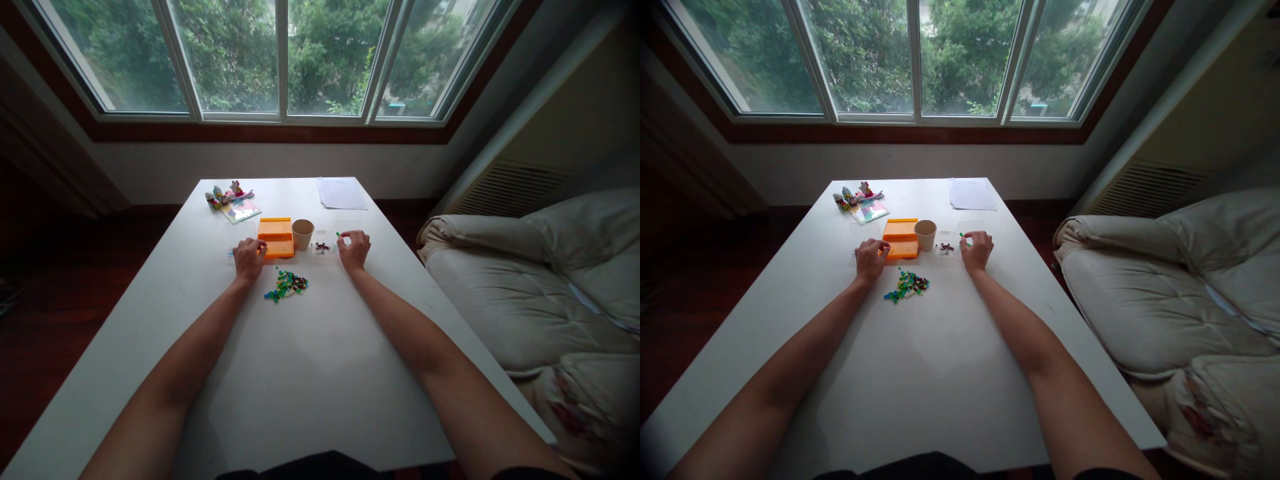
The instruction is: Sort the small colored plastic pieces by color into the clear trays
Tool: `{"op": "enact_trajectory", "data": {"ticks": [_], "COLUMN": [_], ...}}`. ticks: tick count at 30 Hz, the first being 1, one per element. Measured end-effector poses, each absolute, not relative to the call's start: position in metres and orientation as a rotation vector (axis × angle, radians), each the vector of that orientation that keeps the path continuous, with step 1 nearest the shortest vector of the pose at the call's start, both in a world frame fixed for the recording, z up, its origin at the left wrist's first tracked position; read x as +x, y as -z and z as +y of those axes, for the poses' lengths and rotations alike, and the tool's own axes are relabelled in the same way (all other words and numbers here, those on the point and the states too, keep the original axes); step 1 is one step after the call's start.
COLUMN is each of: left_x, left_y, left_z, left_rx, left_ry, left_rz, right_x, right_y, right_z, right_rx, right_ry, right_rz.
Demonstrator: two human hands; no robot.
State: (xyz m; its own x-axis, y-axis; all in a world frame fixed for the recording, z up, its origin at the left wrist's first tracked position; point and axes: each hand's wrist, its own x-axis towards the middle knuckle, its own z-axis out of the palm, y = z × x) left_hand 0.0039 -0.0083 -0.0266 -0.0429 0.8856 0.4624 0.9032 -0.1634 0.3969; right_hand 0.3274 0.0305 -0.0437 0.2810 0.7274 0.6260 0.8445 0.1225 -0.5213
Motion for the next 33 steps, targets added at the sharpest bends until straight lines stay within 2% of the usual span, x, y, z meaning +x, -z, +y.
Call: {"op": "enact_trajectory", "data": {"ticks": [13,20,29,33], "left_x": [-0.001,-0.001,0.003,0.005], "left_y": [0.027,0.029,0.022,0.015], "left_z": [-0.021,-0.021,-0.029,-0.033], "left_rx": [-2.229,-2.251,-2.271,-2.502], "left_ry": [0.788,0.793,0.866,0.805], "left_rz": [-2.017,-2.004,-1.892,-1.728], "right_x": [0.350,0.330,0.287,0.279], "right_y": [0.049,0.035,0.029,0.034], "right_z": [0.026,0.013,-0.015,-0.020], "right_rx": [-1.715,-1.456,-1.035,-0.965], "right_ry": [0.143,0.186,-0.147,-0.264], "right_rz": [-1.376,-1.555,-2.045,-2.218]}}
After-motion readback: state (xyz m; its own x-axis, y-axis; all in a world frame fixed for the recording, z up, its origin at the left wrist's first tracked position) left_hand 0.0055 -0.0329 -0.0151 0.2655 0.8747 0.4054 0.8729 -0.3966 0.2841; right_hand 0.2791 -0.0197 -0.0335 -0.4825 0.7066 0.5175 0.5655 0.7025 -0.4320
